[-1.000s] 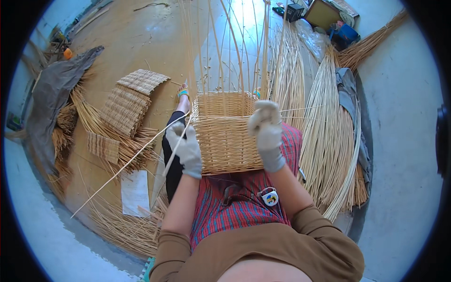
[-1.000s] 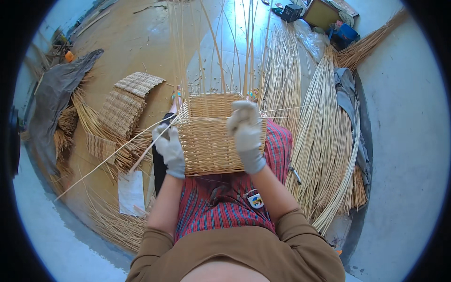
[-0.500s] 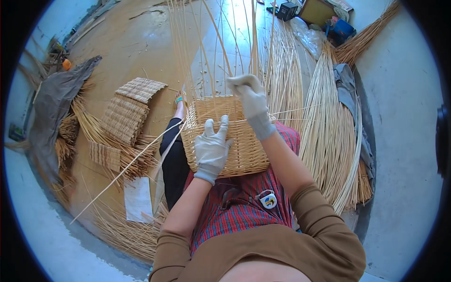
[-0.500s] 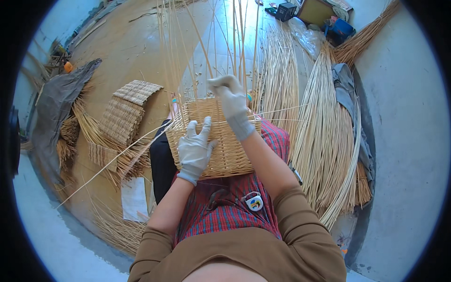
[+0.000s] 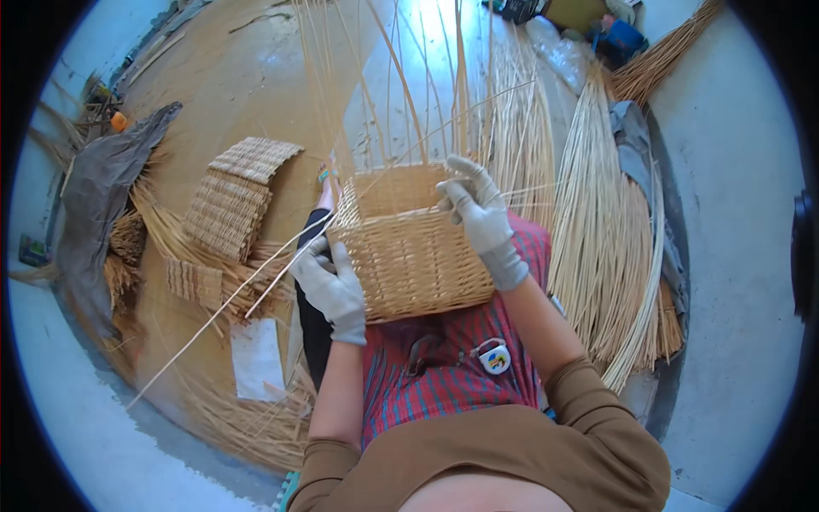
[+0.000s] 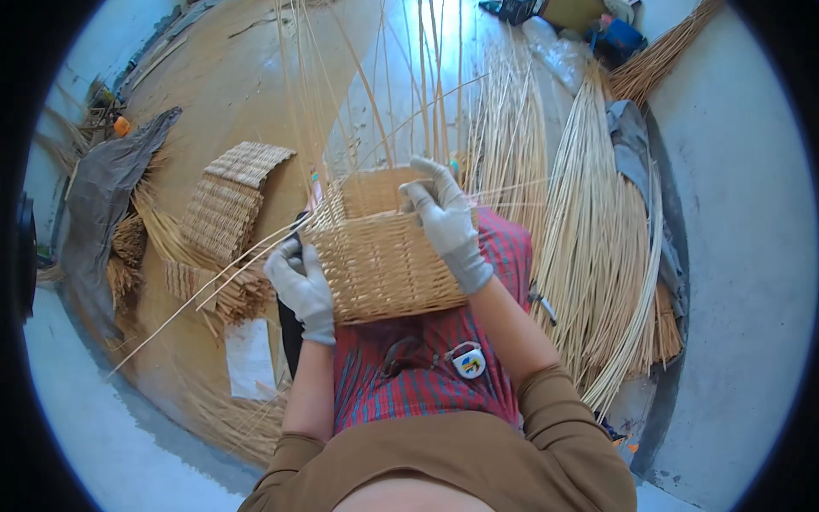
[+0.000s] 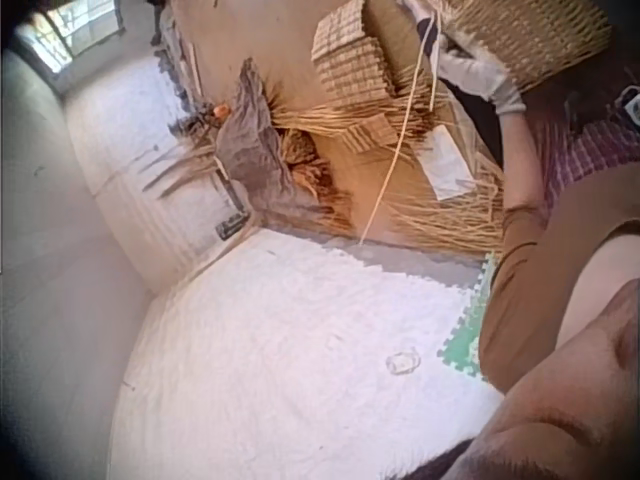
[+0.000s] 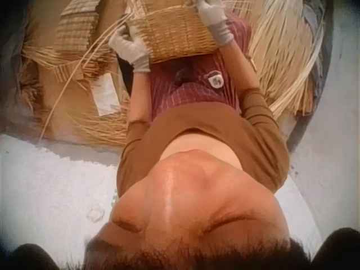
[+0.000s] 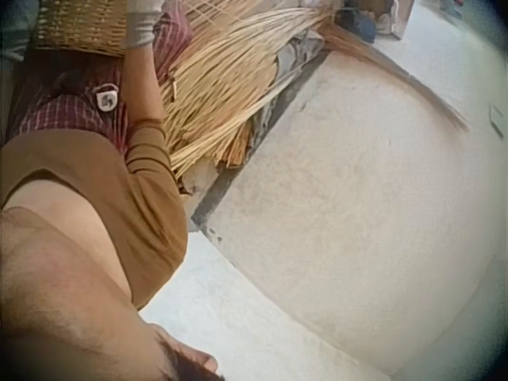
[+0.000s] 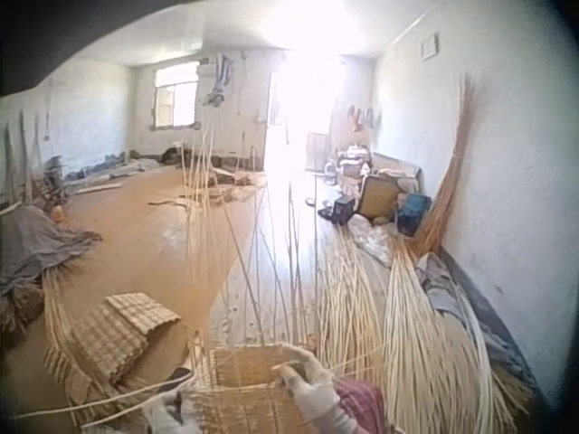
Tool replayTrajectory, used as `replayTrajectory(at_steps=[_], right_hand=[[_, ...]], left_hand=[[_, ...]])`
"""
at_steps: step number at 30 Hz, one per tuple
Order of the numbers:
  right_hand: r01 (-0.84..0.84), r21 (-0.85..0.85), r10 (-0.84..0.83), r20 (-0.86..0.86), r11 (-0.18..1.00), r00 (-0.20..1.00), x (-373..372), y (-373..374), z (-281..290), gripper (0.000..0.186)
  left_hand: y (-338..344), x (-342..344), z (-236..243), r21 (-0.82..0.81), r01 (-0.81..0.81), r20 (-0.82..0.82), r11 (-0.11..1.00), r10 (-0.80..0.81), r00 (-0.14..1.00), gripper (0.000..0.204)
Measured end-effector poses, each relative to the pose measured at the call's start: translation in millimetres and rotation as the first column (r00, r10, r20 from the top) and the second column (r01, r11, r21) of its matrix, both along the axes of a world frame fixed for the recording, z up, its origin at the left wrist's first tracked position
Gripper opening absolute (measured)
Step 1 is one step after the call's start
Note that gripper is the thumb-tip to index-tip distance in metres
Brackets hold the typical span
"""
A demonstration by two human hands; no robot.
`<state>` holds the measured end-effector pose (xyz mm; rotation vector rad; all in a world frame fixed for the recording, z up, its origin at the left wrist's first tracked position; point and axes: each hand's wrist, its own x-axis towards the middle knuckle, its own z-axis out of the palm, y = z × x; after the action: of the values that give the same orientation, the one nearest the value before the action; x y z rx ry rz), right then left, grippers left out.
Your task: Weaving a rectangular basket using wicker strips, including measuring, cutting, and drilling.
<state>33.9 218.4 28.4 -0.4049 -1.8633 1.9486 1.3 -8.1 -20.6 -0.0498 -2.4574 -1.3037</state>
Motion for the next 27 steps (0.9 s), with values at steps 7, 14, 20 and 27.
replayTrajectory(at_steps=[7, 14, 20, 27], right_hand=[[-0.219, -0.021, 0.219, -0.035, 0.975, 0.975, -56, -31, 33, 0.028], [-0.126, -0.106, 0.128, 0.014, 0.986, 0.992, 12, -39, -33, 0.026], [0.042, -0.205, 0.019, 0.289, 0.978, 0.957, 15, -23, -35, 0.026], [0.364, 0.794, -0.047, -0.393, 0.486, 0.918, -94, -35, 4, 0.034]], left_hand=[[-24, -38, 7, -0.387, 0.208, -0.042, 0.898, -0.242, 0.969, 0.039], [-27, -41, 7, -0.281, 0.255, -0.052, 0.925, -0.280, 0.959, 0.033], [-6, -13, 13, -0.169, 0.449, -0.066, 0.878, -0.464, 0.883, 0.038], [28, -7, 13, -0.446, 0.409, 0.074, 0.796, -0.422, 0.903, 0.074]])
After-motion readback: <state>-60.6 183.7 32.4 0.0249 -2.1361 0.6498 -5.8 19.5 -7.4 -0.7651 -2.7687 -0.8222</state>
